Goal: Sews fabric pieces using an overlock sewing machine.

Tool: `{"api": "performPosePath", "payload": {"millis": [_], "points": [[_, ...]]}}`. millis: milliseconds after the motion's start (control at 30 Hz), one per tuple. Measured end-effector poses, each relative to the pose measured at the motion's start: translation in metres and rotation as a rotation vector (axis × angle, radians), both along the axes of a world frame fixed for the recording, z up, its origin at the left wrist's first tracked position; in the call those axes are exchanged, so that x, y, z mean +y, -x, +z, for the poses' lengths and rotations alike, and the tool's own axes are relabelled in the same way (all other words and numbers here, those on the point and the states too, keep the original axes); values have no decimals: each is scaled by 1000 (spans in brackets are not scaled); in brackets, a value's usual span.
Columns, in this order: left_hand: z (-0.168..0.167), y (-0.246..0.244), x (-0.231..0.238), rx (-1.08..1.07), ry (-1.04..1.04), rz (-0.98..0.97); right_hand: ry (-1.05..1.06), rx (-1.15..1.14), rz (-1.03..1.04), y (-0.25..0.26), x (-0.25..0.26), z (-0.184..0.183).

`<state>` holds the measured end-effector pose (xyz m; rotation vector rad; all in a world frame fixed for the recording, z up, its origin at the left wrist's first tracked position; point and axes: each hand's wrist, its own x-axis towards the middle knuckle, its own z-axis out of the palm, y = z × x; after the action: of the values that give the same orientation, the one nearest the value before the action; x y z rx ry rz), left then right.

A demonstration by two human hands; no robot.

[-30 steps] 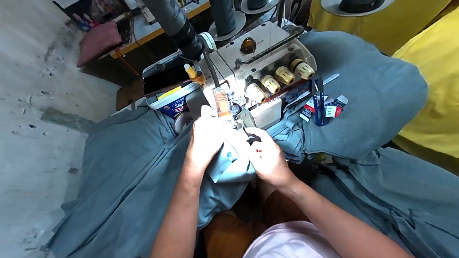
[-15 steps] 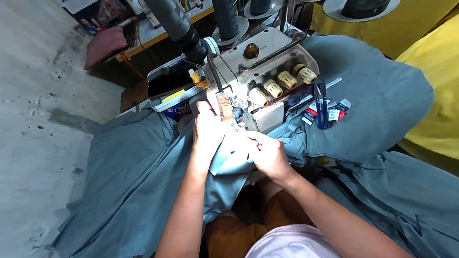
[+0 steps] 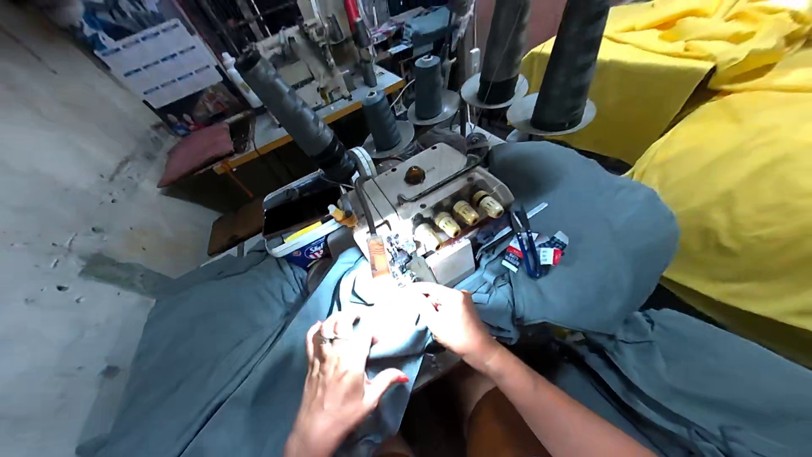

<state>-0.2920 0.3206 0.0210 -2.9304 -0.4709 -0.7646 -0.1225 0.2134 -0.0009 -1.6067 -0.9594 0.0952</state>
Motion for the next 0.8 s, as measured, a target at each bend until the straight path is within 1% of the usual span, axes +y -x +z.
{"api": "performPosePath", "payload": {"millis": [33,67,100,167,233,267,300,333,400,433,467,533,567,600,633,700,733,767,800], "points": [[-7,5,3,4,12,-91,-8,13,1,1,0,-1],[-5,7,5,11,99,-179,-20,26,-1,1,0,-2],[4,9,5,12,251,-251,-34,37,2,1,0,-4],[39,13,8,27,632,-365,-128,-18,-26,-1,-1,-12],[78,17,16,121,996,-482,-274,-183,-45,-3,-1,-19],[97,17,19,170,1104,-507,-323,-263,-16,-6,1,-20],[113,14,20,219,1146,-507,-337,-324,31,-7,3,-18],[127,10,20,260,1137,-495,-329,-372,75,-8,5,-15],[147,-1,17,343,1037,-487,-311,-442,169,-10,13,-7],[154,-6,15,398,938,-481,-321,-468,216,-12,18,-5],[160,-10,13,464,792,-452,-328,-489,272,-13,19,-3],[169,-18,2,638,472,-314,-278,-548,393,-16,6,6],[171,-23,-10,744,374,-213,-223,-607,417,-16,-6,12],[166,-29,-23,811,285,-117,-165,-682,417,-15,-21,18],[150,-31,-33,786,166,-85,-87,-753,407,-15,-38,24],[95,-32,-41,464,-142,-252,53,-845,381,-14,-70,30],[72,-35,-42,352,-227,-350,96,-876,356,-15,-83,29],[54,-38,-41,282,-264,-442,121,-899,328,-17,-94,26],[41,-39,-39,236,-256,-509,134,-909,306,-19,-103,24]]}}
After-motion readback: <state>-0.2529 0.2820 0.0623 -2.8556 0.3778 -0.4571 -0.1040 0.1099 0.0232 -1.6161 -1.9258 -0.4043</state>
